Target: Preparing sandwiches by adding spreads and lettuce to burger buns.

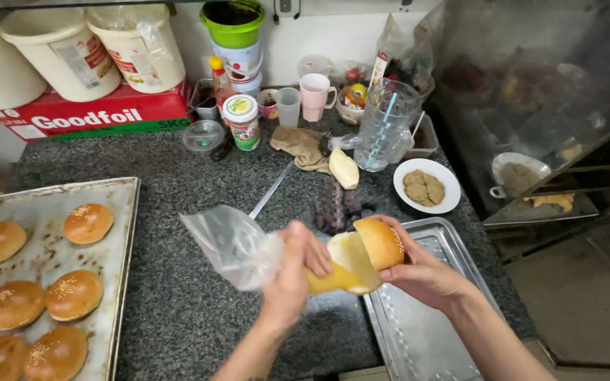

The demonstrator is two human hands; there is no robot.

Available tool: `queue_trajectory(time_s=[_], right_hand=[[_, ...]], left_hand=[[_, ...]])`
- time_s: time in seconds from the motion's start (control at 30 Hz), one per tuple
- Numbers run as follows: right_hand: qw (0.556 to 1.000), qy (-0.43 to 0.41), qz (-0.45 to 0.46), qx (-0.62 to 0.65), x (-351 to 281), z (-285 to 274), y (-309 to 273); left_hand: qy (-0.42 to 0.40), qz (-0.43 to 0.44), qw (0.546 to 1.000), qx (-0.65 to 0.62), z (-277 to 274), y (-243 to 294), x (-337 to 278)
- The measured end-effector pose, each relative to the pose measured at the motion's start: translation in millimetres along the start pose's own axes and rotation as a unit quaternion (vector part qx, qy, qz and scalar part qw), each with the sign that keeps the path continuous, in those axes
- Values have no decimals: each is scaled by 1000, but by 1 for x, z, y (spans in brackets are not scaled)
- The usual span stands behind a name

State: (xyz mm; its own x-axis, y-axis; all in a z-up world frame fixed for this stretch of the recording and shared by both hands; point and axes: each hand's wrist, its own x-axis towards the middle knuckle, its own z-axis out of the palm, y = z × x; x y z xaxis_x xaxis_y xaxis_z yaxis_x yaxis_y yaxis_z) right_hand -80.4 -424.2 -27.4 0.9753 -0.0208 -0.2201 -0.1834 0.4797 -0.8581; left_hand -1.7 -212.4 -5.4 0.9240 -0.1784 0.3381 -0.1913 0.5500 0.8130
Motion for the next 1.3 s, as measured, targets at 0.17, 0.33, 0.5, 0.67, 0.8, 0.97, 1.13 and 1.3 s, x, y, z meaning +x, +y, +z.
queue_trajectory(time_s=[0.17, 0.33, 0.5, 0.67, 0.8, 0.97, 1.13, 1.3], right_hand=[[1000, -22, -6, 4, 4, 10, 1], [1000, -30, -7, 1, 13, 9, 4], [999, -53, -6, 2, 17, 14, 5], [999, -54, -4, -4, 22, 9, 8], [999, -26, 18, -8, 25, 14, 3], [999, 9, 35, -2, 28, 17, 7], [996, 54, 64, -21, 50, 17, 39], [987, 28, 78, -137, 76, 44, 101]], left_hand=[[67, 25, 997, -35, -26, 3, 34], [29, -4, 999, -40, -33, -1, 16], [74, 15, 996, -42, -48, 5, 30], [109, -33, 993, -18, -55, 6, 20], [186, -95, 978, -19, -47, 25, 24], [301, -120, 932, -160, -78, 23, 30], [385, -142, 874, -262, -121, 18, 21], [431, -86, 850, -290, -155, 44, 4]])
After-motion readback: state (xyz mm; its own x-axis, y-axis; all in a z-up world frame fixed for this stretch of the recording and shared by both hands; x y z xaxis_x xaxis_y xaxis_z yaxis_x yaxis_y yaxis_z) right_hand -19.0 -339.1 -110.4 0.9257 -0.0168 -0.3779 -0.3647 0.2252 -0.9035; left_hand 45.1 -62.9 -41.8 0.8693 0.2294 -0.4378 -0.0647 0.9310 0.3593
